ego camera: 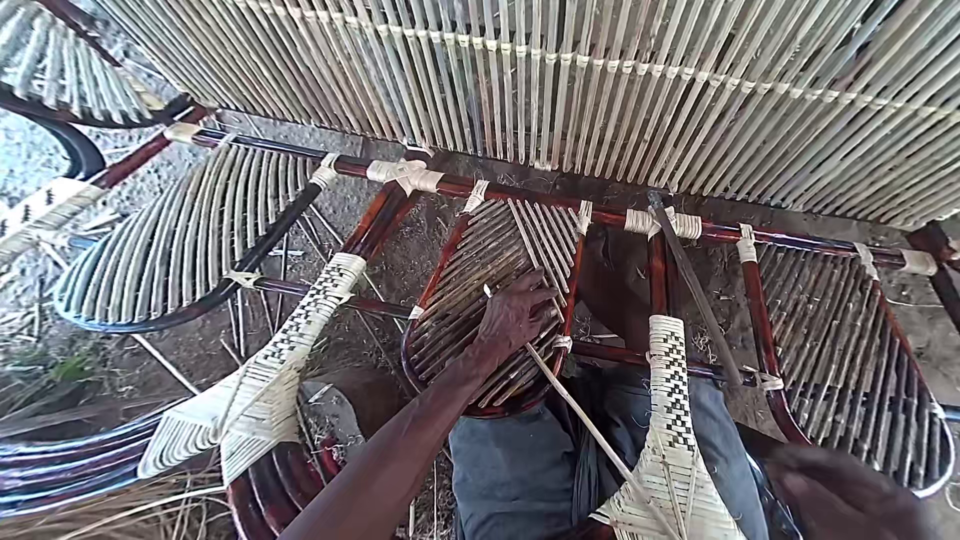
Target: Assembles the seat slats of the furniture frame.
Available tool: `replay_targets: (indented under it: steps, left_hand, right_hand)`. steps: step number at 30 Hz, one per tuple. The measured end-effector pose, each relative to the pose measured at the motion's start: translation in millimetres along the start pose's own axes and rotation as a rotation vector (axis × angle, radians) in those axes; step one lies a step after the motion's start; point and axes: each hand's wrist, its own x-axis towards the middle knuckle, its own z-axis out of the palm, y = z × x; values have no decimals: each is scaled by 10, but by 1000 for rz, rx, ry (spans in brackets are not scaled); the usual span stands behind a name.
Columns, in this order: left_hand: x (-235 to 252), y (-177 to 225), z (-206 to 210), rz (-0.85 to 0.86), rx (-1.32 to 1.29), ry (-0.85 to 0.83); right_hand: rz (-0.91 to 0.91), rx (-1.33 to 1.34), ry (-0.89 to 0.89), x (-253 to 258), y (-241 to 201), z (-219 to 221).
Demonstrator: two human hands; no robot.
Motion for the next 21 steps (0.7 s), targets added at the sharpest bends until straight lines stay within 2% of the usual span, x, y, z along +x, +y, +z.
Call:
replay_targets:
  steps: [4, 7, 9, 11, 15, 21]
  left_hand:
    - [-37, 134, -119, -34, -14, -34]
    - [-27, 96, -86, -22, -7, -28]
    - [-4, 11, -7, -6, 7, 0]
    - [-3, -7, 5, -1, 0, 9]
    - [-6, 28, -10, -1, -18, -9]
    - [-6, 4, 9, 28, -15, 7]
  right_hand:
    - [-51, 24, -35, 899, 6, 1012]
    - [-111, -208, -140, 1477, 134, 1485]
    - [-201, -437, -220, 1754, 246, 1622]
    - [-284, -545, -232, 1895, 314, 1709]
    - [-314, -584, -139, 1987, 432, 1863]
    - [-422, -574, -91, 1886, 577, 1858]
